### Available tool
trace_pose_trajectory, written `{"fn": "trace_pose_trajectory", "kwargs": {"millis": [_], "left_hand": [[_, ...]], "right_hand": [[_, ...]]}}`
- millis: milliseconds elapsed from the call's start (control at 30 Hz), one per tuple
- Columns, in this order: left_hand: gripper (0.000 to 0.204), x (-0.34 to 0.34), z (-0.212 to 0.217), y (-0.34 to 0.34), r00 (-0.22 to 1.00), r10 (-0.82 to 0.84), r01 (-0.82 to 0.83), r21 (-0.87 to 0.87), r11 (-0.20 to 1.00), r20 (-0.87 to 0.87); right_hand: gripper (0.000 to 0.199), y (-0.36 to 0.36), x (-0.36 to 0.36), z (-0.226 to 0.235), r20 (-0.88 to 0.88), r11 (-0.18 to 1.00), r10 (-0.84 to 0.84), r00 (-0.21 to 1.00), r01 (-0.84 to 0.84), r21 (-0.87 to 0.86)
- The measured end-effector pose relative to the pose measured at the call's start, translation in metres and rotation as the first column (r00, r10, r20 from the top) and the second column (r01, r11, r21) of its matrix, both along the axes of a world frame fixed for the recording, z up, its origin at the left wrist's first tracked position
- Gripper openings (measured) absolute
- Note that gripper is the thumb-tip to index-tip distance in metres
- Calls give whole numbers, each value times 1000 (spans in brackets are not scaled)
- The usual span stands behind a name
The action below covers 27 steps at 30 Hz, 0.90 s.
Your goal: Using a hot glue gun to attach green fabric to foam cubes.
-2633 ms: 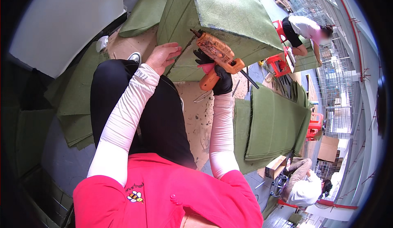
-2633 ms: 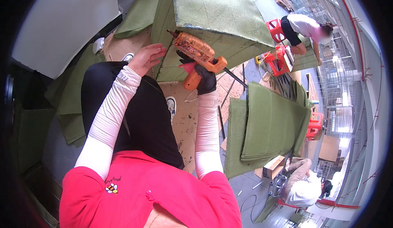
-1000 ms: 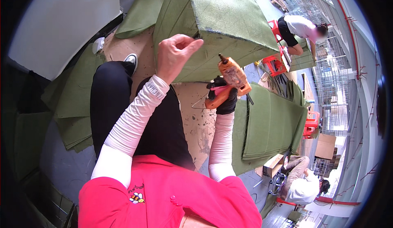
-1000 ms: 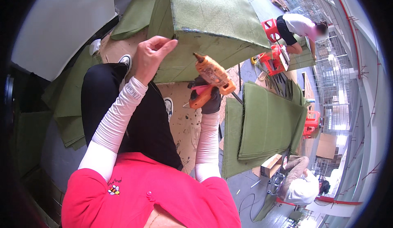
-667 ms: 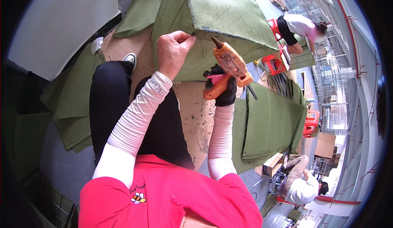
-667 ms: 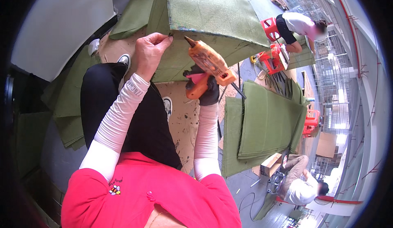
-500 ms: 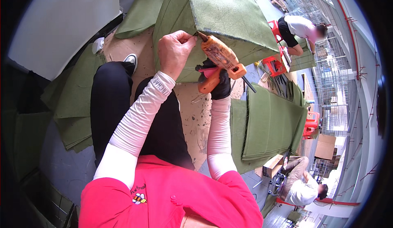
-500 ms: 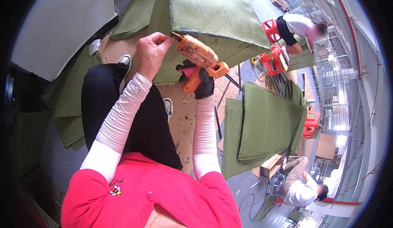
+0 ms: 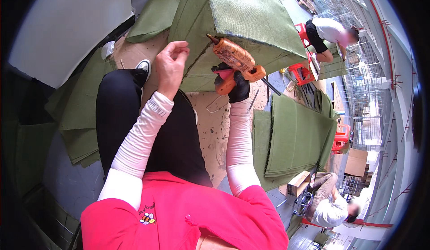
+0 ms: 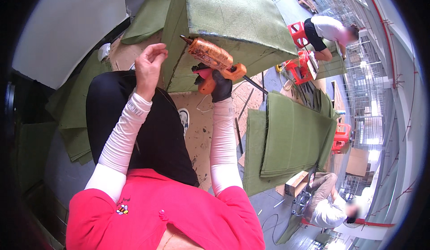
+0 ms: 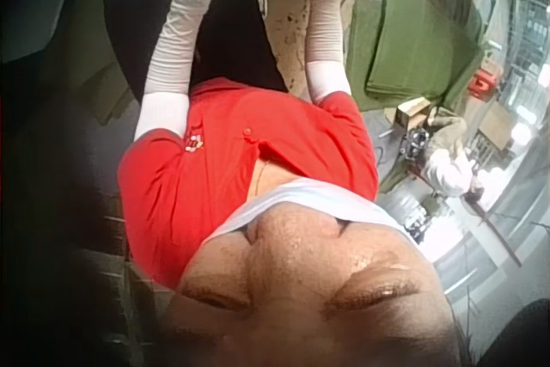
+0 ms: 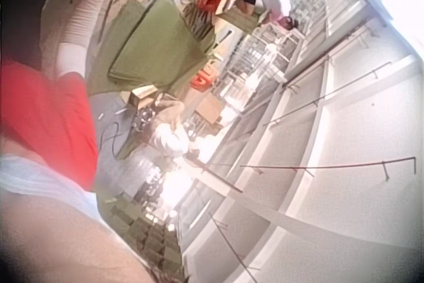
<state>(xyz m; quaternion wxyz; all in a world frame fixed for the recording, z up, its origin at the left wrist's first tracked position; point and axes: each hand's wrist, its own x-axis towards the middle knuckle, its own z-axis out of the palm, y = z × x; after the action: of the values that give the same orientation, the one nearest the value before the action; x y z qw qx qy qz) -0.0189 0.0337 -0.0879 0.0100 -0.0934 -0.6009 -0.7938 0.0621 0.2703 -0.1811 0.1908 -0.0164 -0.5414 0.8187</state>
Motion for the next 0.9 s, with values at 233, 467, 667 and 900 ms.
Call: {"fn": "trace_pose_trajectory", "kwargs": {"millis": [233,467,667,900], "left_hand": [[30,-4,-15,-32,954,-149,146,30,989,261],[49,-3,-20,-27,876,-343,326,108,939,339],[43,1,-19,-30,932,-191,180,64,982,307],[33,0,-10,-28,999,-8,7,20,1000,47]], "right_hand": [[63,-4,0,-2,75,999,-49,996,50,-8],[63,-13,3,8,29,1000,-5,1000,5,-7],[42,-19,4,12,32,993,21,999,-17,-120],[58,-28,3,24,27,999,21,999,-19,-48]]}}
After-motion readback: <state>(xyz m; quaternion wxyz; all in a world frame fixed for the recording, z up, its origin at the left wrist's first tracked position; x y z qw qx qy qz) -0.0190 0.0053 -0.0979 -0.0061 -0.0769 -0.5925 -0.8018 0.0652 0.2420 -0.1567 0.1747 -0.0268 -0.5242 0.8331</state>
